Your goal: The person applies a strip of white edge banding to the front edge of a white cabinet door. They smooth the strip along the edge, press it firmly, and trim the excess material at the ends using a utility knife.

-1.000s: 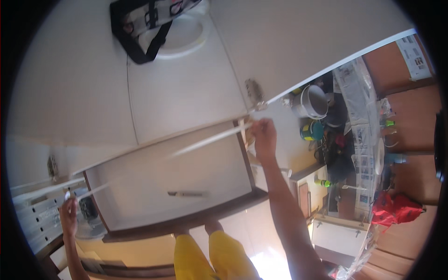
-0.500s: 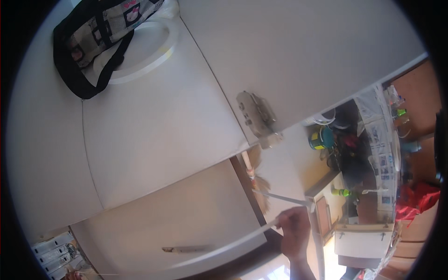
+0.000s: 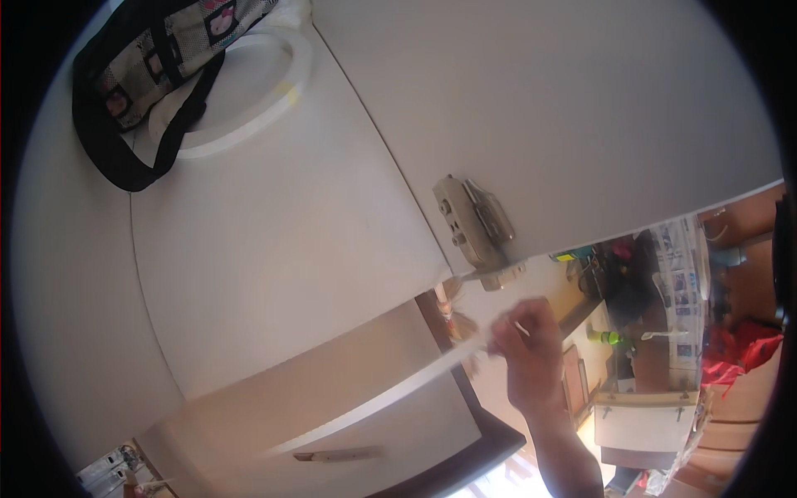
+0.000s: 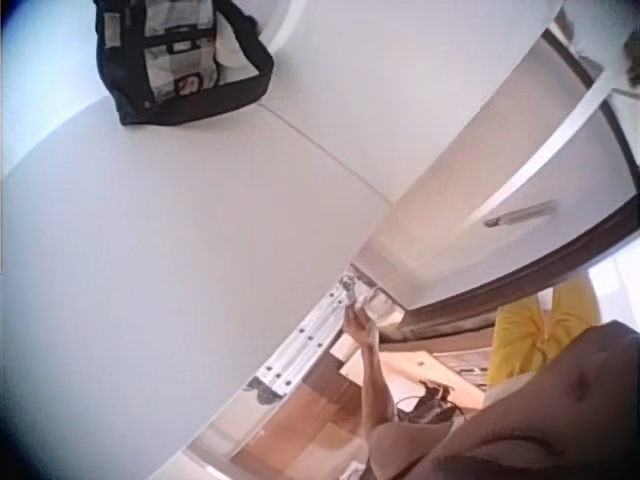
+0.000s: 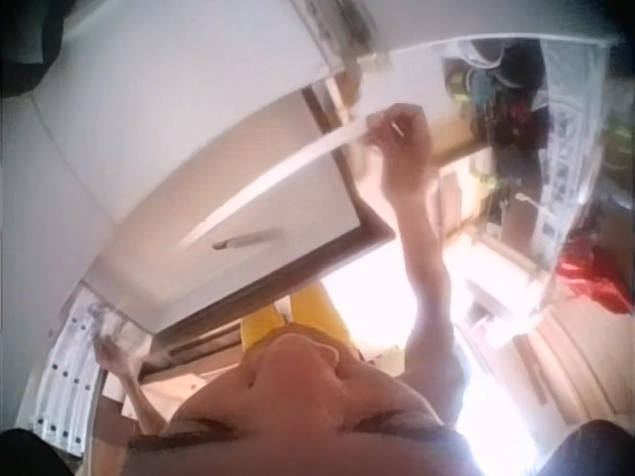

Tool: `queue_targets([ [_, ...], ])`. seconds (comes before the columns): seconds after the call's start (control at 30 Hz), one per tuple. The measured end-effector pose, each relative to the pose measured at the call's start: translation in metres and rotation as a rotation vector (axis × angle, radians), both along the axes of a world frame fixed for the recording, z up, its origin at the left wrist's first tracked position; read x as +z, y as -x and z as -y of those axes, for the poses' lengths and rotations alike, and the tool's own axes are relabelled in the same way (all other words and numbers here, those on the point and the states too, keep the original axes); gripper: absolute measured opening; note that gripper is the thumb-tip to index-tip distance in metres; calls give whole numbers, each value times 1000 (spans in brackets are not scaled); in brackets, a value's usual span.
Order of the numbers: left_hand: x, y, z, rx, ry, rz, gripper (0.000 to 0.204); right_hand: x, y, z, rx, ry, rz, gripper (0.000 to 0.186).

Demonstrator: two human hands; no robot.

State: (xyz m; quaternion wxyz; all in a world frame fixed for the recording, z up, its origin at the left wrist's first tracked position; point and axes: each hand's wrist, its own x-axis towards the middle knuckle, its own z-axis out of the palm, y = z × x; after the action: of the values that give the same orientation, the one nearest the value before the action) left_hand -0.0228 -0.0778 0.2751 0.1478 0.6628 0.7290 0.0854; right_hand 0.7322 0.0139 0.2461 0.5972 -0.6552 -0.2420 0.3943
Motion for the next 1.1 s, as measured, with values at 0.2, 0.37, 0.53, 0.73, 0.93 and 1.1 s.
queue_targets([
  [0.2,29,-35,-52,-6,178,-60,26,-14,14,-53,0,79,89,18],
  [0.37,28,-18,-73,-266,244,-414,26,-28,17,-56,-23,26,99,15],
  [0.53,27,-9,-78,-56,239,10,28,-22,18,-59,-39,67,277,15],
  [0.73,2,-1,-84,-83,58,43,41,-23,20,-65,-56,68,282,15],
  [0.93,-5,32,-88,-92,133,135,44,-26,17,-67,-68,46,269,13],
  [1.1,-4,7,-92,105,227,282,49,-20,15,-71,-47,82,286,9],
])
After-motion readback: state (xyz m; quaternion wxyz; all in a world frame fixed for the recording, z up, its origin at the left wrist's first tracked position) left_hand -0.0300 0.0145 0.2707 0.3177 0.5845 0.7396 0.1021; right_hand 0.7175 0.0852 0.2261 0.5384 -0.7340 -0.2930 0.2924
